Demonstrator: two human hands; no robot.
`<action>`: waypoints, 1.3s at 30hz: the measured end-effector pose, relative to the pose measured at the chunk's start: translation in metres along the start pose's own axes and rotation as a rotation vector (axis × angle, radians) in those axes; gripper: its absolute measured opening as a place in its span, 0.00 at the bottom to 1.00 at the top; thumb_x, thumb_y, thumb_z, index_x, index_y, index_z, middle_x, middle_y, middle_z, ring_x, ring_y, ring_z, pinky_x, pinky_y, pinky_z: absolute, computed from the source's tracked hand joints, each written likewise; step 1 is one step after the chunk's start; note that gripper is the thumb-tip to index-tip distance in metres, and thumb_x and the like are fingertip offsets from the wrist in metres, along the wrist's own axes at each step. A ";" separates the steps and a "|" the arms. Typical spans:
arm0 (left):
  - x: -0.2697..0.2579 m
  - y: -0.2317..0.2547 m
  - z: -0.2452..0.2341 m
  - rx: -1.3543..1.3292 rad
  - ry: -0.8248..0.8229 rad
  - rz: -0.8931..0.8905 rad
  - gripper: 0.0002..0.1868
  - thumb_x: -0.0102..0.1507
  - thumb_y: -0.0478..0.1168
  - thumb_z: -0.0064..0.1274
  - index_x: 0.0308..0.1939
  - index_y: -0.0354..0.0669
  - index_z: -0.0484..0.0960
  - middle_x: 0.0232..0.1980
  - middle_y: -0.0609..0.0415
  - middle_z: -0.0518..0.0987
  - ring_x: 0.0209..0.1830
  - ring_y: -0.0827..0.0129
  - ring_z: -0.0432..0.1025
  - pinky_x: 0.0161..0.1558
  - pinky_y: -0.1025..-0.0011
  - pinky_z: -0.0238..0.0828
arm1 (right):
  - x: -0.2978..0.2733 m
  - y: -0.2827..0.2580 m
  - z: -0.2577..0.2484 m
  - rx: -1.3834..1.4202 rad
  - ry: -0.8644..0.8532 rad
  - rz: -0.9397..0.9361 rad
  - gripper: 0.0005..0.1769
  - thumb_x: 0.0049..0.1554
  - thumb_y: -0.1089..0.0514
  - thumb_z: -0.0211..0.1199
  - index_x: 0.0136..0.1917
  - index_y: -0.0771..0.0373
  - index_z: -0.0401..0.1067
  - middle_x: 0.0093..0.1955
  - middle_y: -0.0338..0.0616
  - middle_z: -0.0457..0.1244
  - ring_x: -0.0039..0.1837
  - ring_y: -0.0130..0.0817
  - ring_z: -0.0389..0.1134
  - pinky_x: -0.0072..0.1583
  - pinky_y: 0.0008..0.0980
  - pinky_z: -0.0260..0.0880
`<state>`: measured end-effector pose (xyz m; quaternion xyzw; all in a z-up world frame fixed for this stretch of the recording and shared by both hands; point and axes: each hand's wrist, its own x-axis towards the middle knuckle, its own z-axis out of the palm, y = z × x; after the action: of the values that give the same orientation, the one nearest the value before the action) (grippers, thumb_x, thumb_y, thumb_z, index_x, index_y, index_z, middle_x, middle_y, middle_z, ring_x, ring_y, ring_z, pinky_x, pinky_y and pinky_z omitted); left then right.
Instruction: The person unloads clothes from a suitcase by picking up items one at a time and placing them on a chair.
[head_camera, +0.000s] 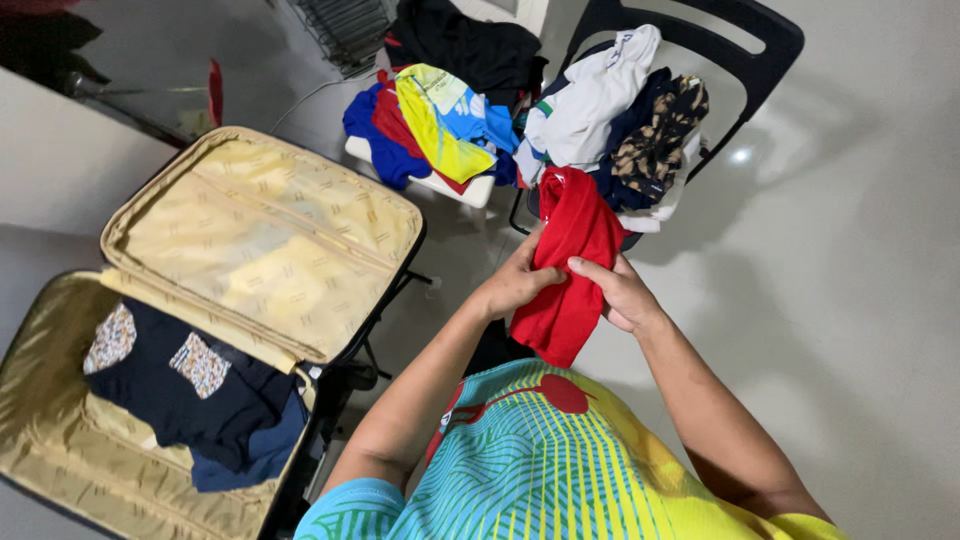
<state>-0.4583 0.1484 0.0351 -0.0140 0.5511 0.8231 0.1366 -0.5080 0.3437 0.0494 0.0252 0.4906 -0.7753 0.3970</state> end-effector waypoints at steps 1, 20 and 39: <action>0.008 0.000 -0.002 0.115 -0.005 -0.011 0.49 0.60 0.32 0.55 0.82 0.42 0.46 0.75 0.45 0.67 0.74 0.63 0.63 0.72 0.65 0.58 | 0.005 -0.001 -0.005 0.007 0.016 -0.010 0.33 0.58 0.62 0.62 0.75 0.63 0.58 0.67 0.47 0.64 0.66 0.37 0.67 0.66 0.41 0.69; 0.139 -0.050 -0.141 0.251 0.014 -0.412 0.37 0.67 0.41 0.49 0.79 0.53 0.53 0.60 0.44 0.78 0.51 0.60 0.79 0.48 0.61 0.79 | 0.101 -0.043 -0.074 -0.083 0.365 -0.287 0.40 0.50 0.73 0.60 0.75 0.64 0.57 0.69 0.47 0.63 0.69 0.39 0.66 0.70 0.41 0.67; 0.189 -0.032 -0.124 0.107 0.251 -0.288 0.34 0.67 0.41 0.48 0.76 0.46 0.56 0.62 0.44 0.78 0.52 0.57 0.79 0.50 0.60 0.77 | 0.230 -0.101 -0.235 -0.422 0.624 0.030 0.49 0.53 0.69 0.60 0.82 0.57 0.42 0.74 0.52 0.57 0.68 0.40 0.64 0.59 0.43 0.69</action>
<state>-0.6485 0.0865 -0.0748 -0.1880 0.5991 0.7563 0.1838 -0.8124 0.4125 -0.0957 0.1850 0.7364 -0.6064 0.2362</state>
